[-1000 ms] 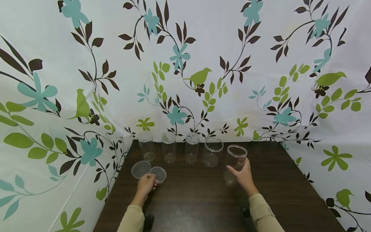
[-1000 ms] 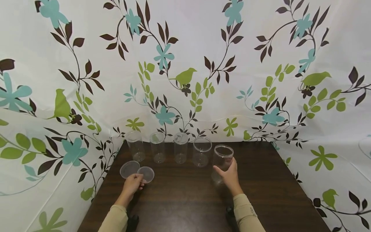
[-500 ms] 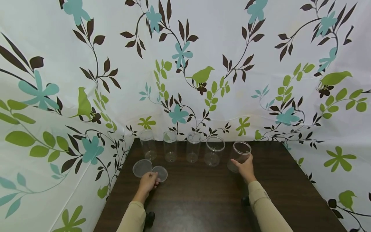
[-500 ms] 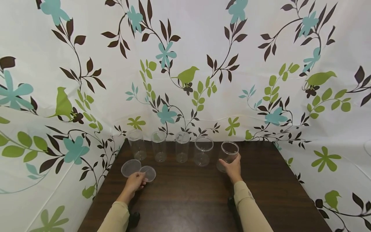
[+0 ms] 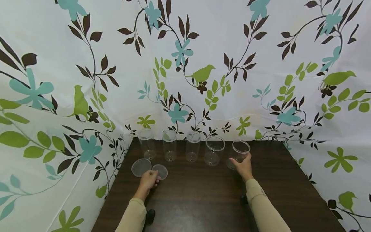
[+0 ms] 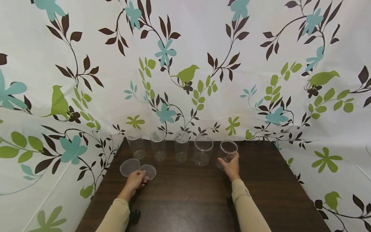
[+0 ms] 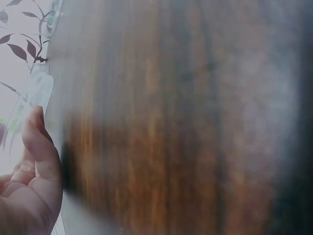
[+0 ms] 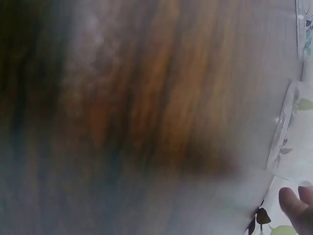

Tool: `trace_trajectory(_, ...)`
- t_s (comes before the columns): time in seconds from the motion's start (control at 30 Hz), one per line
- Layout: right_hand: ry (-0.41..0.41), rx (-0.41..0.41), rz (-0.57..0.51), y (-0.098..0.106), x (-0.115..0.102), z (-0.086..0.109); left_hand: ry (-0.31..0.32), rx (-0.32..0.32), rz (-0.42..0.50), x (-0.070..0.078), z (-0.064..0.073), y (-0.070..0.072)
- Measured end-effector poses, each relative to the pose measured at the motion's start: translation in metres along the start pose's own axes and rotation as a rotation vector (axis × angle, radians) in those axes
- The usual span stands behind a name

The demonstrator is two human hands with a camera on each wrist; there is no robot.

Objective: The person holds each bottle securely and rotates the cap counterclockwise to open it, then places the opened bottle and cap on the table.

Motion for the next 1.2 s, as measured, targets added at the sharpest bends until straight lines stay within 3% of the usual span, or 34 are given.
trace_trajectory(0.13,0.014,0.002,-0.001,-0.003,0.0,0.0,0.013,-0.001,0.006,0.0,-0.001,0.001)
trace_trajectory(0.37,0.033,0.014,-0.019,-0.001,-0.002,0.002,-0.013,-0.034,-0.161,0.01,0.003,0.0)
trace_trajectory(0.63,0.027,0.011,-0.013,0.001,0.003,0.002,-0.024,-0.088,-0.263,0.018,0.007,-0.004)
trace_trajectory(0.73,0.023,0.016,-0.012,0.001,0.004,0.002,-0.037,-0.069,-0.314,0.018,0.007,-0.004)
trace_trajectory(0.93,0.013,0.023,-0.007,-0.001,0.006,0.003,-0.109,-0.012,-0.519,0.028,0.011,0.003)
trace_trajectory(1.2,0.006,0.028,0.001,-0.002,0.005,0.001,-0.192,0.054,-0.526,0.054,0.006,0.032)
Point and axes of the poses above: each hand's wrist, its own z-axis away from the middle knuckle, its own y-axis out of the back of the hand, x = y × z, the point moved 3 cm from there along -z, towards the middle knuckle, and after that the axes turned 9 degrees about -z, right-handed, at the moved point
